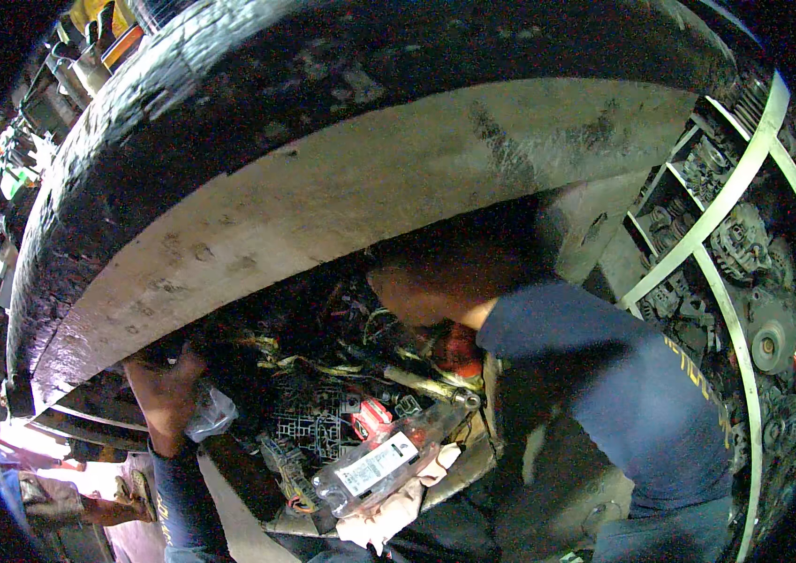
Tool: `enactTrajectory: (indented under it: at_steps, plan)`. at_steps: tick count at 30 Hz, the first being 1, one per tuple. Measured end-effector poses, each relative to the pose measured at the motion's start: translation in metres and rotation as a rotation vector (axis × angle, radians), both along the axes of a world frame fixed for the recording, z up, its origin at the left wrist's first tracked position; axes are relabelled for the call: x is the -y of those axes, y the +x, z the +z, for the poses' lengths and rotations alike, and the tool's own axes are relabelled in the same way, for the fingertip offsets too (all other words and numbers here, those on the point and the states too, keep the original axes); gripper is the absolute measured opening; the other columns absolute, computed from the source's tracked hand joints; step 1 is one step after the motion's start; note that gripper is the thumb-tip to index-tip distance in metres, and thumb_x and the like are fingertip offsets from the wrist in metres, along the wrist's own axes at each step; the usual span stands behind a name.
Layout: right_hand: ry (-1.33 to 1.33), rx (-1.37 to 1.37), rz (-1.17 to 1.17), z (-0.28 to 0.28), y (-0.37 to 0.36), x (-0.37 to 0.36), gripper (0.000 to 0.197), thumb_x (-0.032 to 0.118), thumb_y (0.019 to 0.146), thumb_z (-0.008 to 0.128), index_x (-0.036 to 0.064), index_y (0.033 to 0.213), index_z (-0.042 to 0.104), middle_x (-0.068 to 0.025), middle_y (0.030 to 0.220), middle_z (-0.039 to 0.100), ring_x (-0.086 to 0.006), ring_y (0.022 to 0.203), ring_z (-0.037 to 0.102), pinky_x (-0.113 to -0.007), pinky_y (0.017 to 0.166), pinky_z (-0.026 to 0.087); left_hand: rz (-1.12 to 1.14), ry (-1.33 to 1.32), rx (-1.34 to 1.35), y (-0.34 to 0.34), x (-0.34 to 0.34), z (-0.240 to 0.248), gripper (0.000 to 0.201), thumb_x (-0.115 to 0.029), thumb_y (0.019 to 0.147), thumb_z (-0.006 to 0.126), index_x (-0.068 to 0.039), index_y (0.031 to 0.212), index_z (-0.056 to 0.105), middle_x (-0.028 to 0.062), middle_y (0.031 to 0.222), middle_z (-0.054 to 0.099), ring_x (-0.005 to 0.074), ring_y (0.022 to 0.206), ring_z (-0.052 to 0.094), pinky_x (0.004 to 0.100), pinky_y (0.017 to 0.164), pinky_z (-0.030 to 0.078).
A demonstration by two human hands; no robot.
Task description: The person works on a vehicle's electrical system, removing a connector from under the dashboard, retrieving a spray can from a shelf, and manipulating the connector with a small tool. The task involves handling wires and a connector in a workshop environment.
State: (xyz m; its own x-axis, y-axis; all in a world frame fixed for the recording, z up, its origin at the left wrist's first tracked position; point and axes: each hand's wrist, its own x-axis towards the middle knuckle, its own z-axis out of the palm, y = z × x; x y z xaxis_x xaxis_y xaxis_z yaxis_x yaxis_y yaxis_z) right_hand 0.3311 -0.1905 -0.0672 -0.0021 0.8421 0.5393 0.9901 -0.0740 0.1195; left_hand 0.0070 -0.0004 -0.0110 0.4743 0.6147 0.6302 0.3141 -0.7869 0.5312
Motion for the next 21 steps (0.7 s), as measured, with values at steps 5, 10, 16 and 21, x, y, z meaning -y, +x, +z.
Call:
enactTrajectory:
  at_steps: [5, 10, 16, 21]
  plan:
    - [-0.032, -0.211, -0.013, 0.007, 0.003, -0.035, 0.038, 0.035, 0.095, 0.053, 0.0091, 0.115, 0.073, -0.0139, 0.112, 0.073, -0.0315, 0.093, 0.069, -0.047, 0.09, 0.054, -0.066, -0.124, 0.125, 0.005, 0.005, 0.0, 0.045, -0.002, 0.071, 0.085, 0.003, 0.112, 0.067, 0.0101, 0.105, 0.071, 0.0206, 0.098, 0.064, 0.0351, 0.094, 0.05]
    - [-0.343, -0.225, 0.051, 0.001, -0.015, -0.063, 0.037, 0.034, 0.093, 0.055, 0.0099, 0.116, 0.072, -0.0144, 0.114, 0.072, -0.0327, 0.097, 0.067, -0.048, 0.092, 0.053, -0.074, -0.175, 0.044, 0.001, -0.002, -0.002, 0.047, -0.002, 0.076, 0.084, 0.004, 0.119, 0.065, 0.0127, 0.115, 0.071, 0.0232, 0.104, 0.064, 0.0368, 0.099, 0.049]
    - [-0.538, -0.207, 0.125, -0.001, -0.038, -0.065, 0.037, 0.032, 0.09, 0.057, 0.0109, 0.116, 0.071, -0.0151, 0.116, 0.071, -0.0342, 0.103, 0.066, -0.05, 0.095, 0.052, -0.073, -0.103, 0.028, -0.005, -0.004, -0.005, 0.042, -0.003, 0.078, 0.083, 0.005, 0.116, 0.068, 0.0125, 0.113, 0.073, 0.0223, 0.101, 0.066, 0.0363, 0.097, 0.051]
    - [-0.556, -0.21, 0.135, -0.001, -0.045, -0.072, 0.037, 0.032, 0.088, 0.059, 0.0116, 0.116, 0.07, -0.0156, 0.118, 0.07, -0.0354, 0.107, 0.065, -0.051, 0.097, 0.051, -0.091, -0.095, -0.017, 0.0, 0.0, 0.001, 0.044, -0.003, 0.077, 0.083, 0.004, 0.117, 0.067, 0.0117, 0.113, 0.073, 0.0213, 0.101, 0.066, 0.0355, 0.095, 0.052]
